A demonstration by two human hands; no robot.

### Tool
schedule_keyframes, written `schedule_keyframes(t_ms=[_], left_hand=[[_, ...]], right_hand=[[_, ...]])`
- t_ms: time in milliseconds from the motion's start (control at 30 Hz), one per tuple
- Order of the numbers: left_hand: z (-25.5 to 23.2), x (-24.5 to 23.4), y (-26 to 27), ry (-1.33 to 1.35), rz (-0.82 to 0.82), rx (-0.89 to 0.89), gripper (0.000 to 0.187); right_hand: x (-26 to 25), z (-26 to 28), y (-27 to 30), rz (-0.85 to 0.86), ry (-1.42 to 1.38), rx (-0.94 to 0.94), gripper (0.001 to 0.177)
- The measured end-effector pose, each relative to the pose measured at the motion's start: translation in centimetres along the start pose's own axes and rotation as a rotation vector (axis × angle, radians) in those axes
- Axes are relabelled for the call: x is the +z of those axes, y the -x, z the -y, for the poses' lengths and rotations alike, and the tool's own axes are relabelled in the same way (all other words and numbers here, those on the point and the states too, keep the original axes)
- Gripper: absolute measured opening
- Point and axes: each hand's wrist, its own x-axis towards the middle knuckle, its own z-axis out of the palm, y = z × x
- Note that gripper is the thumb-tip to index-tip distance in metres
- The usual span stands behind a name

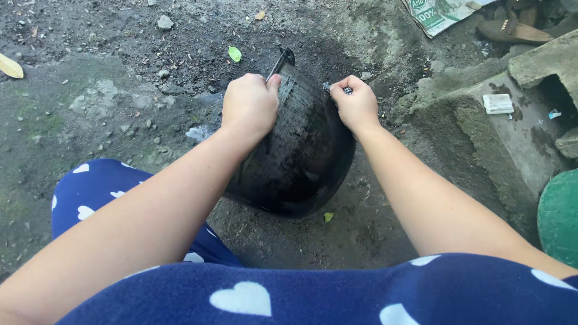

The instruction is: The person sits on the ground and scrubs a large black pot with a steel wool pad, working over the outer body and rim, then turns the pot to scrub the inside, then continues scouring the exterior.

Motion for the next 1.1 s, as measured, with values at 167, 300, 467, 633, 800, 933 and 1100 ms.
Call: schedule_keyframes(t_ms=[167, 300, 467, 633, 800, 933, 1100], left_hand=[[-0.2, -0.1, 0.4, -0.036, -0.023, -0.033, 0.048], [-0.8, -0.1, 0.1, -0.037, -0.033, -0.023, 0.048], [-0.4, -0.2, 0.1, -0.055, -0.027, -0.015, 0.049], [-0.7, -0.4, 0.9, -0.052, -0.022, -0.004, 0.049], [-0.8, -0.6, 0.9, -0.039, -0.015, -0.034, 0.049], [-0.8, -0.4, 0.7, -0.043, -0.031, -0.035, 0.048], [-0.1, -0.7, 0.8, -0.062, -0.056, 0.011, 0.049]], right_hand=[[-0.2, 3.8, 5.5, -0.196, 0.186, -0.288, 0.016], [-0.2, 5.9, 11.9, -0.208, 0.184, -0.707, 0.015], [1.8, 4.5, 6.1, -0.205, 0.144, -0.56, 0.008], [1.9, 0.6, -3.9, 0.195, -0.11, -0.03, 0.021], [2.3, 2.2, 1.1, -0.191, 0.187, -0.316, 0.018], [1.8, 5.2, 8.6, -0.249, 0.164, -0.579, 0.015], [3.5, 4.7, 3.9, -0.212, 0.15, -0.581, 0.014]])
